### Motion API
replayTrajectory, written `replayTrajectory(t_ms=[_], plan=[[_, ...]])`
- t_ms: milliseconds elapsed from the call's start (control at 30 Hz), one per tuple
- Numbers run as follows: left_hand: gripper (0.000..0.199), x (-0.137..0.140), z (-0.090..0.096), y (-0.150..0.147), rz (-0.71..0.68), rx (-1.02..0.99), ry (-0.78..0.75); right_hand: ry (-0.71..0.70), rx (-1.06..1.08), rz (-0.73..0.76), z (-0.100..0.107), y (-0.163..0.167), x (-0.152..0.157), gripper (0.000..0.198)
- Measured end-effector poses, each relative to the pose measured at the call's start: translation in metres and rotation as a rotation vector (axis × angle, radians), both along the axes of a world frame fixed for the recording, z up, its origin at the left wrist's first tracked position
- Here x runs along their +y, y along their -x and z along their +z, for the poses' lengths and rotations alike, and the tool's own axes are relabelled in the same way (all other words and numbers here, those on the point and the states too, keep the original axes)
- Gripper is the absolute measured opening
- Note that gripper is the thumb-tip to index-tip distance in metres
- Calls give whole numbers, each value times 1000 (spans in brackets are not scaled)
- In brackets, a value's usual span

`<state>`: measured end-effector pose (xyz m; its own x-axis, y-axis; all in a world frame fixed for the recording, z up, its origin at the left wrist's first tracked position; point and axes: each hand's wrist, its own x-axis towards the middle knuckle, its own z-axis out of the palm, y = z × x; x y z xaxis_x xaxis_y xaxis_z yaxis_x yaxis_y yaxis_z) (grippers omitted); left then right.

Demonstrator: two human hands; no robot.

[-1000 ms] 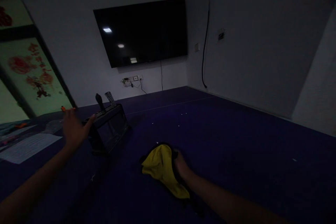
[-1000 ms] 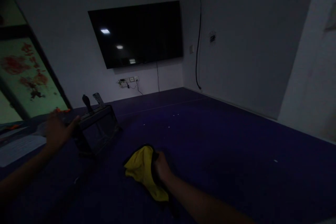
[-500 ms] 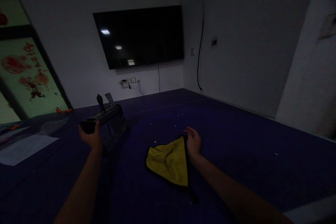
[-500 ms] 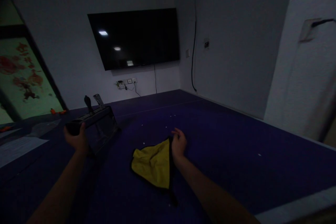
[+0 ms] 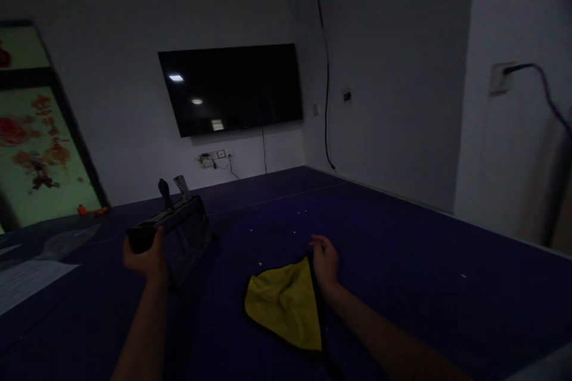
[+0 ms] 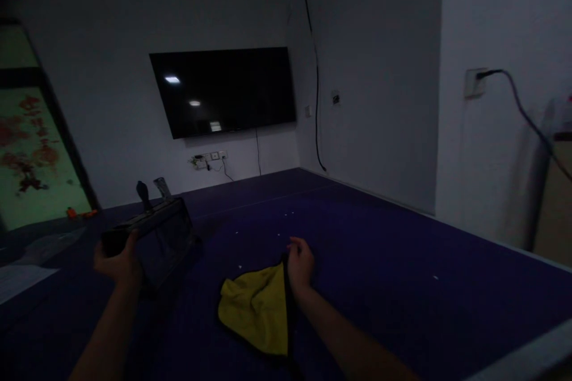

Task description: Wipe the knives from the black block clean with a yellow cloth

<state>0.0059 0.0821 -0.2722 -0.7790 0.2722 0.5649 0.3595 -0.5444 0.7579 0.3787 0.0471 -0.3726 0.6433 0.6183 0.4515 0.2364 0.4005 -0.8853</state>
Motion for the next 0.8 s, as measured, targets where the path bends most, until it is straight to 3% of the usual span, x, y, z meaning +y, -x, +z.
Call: replayTrajectory(t_ms=[100,233,300,433,467,533,633,700,800], plan=[[90,-2,15,-3,3,-97,-52,-9,-59,-1,4,-3,-1,32],[74,-9,38,-8,-89,-94,-87,-84,-190,121,21,-2,-2,38],[67,-14,50,-14,-182,-82,-102,-128,-259,215,35,2,0,41],[57,-28,66,-40,-518,-121,-149,-187,-344,386,77,15,14,59],[51,-32,68,-49,-584,-106,-148,-199,-341,428,89,18,18,67],[41,-38,70,-67,-704,-94,-129,-247,-217,675,111,22,24,85],[35,-44,66,-94,-890,-142,-107,-295,-189,775,134,24,25,98],[37,-45,62,-108,-962,-187,-109,-341,-120,867,141,23,21,96],[50,-44,56,-124,-1027,-214,-102,-342,-27,814,141,20,16,94]])
